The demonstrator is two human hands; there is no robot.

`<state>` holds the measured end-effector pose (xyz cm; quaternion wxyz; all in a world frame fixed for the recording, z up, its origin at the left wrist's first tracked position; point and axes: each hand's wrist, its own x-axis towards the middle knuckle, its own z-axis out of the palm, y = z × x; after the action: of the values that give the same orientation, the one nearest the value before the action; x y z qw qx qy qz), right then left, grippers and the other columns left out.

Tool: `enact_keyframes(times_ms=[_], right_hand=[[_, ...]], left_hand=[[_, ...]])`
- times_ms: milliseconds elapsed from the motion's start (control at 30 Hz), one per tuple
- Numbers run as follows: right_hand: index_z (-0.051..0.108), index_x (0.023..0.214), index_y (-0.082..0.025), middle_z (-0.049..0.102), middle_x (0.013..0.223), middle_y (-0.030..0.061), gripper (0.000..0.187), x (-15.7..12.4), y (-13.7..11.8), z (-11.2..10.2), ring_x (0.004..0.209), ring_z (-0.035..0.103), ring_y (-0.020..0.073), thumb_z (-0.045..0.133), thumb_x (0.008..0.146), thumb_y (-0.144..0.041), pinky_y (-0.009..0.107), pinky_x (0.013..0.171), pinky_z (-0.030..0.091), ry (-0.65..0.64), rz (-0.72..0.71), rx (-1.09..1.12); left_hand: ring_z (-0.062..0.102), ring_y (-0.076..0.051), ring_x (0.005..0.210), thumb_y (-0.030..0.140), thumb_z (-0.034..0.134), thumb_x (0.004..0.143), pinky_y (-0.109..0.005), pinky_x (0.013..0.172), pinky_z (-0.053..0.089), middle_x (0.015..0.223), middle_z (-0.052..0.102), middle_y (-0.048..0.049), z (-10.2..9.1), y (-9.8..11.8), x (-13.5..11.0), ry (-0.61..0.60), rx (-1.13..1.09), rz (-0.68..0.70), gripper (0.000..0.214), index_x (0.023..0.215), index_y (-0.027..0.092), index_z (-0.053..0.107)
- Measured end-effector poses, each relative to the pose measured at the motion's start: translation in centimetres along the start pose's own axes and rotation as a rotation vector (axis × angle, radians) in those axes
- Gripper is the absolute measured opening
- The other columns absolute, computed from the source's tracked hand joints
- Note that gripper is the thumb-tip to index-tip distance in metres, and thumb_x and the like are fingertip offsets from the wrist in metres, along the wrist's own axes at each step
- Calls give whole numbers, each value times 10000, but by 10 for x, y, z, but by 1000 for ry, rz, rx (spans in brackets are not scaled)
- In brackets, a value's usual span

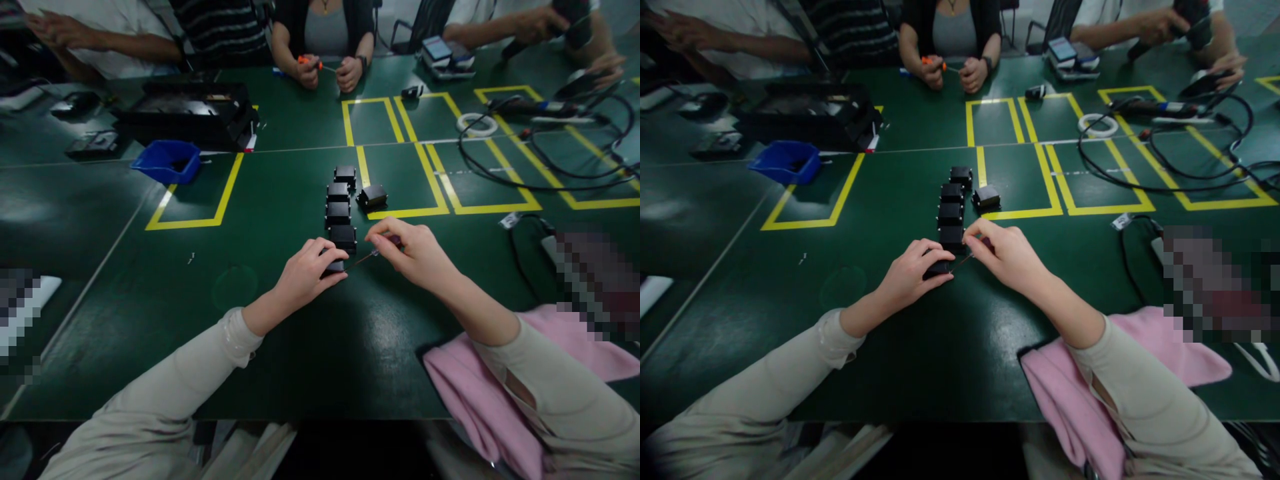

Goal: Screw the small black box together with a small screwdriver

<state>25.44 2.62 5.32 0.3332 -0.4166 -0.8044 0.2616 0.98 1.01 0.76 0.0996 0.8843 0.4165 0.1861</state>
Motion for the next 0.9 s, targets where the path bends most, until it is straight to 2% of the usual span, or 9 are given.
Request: enact_keyframes(times_ms=[133,333,467,700,900], right_hand=[[609,1012,-186,625,666,-31,99,1,0,-1,522,552,105,519,971,-197,226,564,383,-28,0,32],[607,894,-191,612,629,-31,126,3,-8,1,485,505,98,550,979,-265,238,534,340,-11,49,19],[626,888,-188,594,590,-35,124,2,-12,4,489,518,110,568,973,-258,244,533,343,54,112,19],[633,922,-181,558,589,-47,133,0,-3,9,526,543,110,569,984,-280,242,548,371,118,117,101],[637,990,-170,551,627,-50,118,-3,5,7,507,517,92,535,978,-228,237,540,375,106,87,124]], left_hand=[[579,-253,1088,309,707,951,-386,885,539,1191,626,-82,0,0,1,-5,-4,-10,284,1208,221,625],[586,-249,1093,313,697,956,-386,894,542,1191,629,-79,0,1,0,0,-24,-17,276,1210,228,626],[585,-254,1094,304,706,951,-386,892,541,1192,633,-81,2,0,0,9,-33,-16,278,1205,218,631],[586,-250,1095,294,715,945,-378,889,540,1192,632,-80,1,2,2,5,-40,-20,283,1202,217,625],[583,-246,1095,284,718,944,-378,895,533,1190,628,-77,2,2,2,12,-51,-11,286,1206,220,622]])
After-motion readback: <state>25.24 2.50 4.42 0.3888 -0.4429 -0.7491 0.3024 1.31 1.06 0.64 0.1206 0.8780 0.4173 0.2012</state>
